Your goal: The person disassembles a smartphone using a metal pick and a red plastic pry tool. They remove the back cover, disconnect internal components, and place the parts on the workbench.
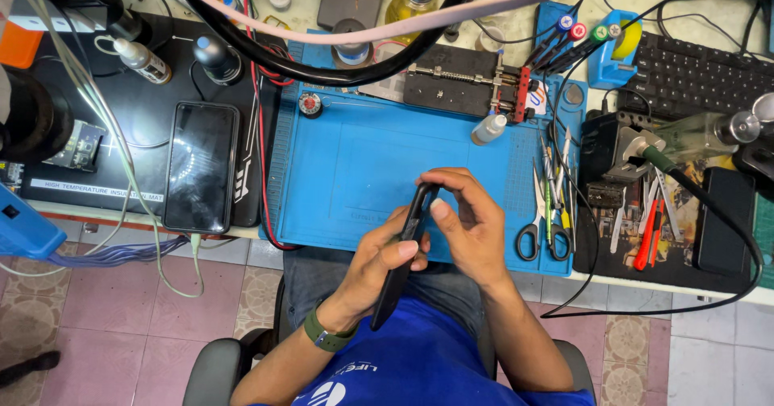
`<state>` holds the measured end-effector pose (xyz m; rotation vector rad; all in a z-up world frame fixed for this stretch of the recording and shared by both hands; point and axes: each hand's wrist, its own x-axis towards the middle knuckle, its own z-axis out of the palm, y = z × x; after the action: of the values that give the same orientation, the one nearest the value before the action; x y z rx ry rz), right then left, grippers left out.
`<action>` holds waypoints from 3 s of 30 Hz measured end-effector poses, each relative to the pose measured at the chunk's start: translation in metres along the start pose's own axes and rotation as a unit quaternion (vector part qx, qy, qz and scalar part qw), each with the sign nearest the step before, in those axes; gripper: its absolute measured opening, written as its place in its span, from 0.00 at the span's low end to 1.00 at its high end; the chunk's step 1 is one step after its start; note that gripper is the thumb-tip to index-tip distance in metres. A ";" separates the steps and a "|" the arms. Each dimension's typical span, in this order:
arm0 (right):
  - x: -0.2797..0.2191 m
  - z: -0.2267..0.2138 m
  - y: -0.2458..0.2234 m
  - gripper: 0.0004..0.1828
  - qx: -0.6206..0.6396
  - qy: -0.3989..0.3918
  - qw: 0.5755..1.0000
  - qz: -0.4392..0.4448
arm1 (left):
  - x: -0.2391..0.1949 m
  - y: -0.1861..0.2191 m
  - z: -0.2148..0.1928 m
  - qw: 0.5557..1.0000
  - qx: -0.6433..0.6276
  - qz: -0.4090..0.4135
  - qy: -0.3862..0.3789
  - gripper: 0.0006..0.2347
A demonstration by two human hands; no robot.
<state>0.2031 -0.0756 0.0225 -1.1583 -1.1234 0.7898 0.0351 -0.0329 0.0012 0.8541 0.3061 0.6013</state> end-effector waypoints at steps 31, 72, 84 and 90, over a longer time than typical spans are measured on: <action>-0.002 0.009 -0.003 0.33 -0.168 0.016 0.986 0.010 | 0.010 0.001 -0.003 0.987 -0.041 -0.133 0.076 0.24; -0.033 -0.055 -0.023 0.14 0.009 0.054 0.998 0.041 | 0.014 0.058 -0.027 0.981 -0.187 0.039 0.021 0.42; -0.027 -0.046 -0.041 0.11 -0.207 -0.057 0.975 0.057 | -0.012 -0.021 -0.022 0.972 -0.088 -0.153 -0.153 0.40; -0.034 -0.052 -0.026 0.11 -0.208 -0.006 0.975 0.072 | -0.016 -0.009 -0.036 0.989 -0.066 -0.101 -0.080 0.42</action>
<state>0.2417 -0.1291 0.0379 -1.6019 -1.2612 0.6877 0.0085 -0.0248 -0.0278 0.7282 0.2013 0.3583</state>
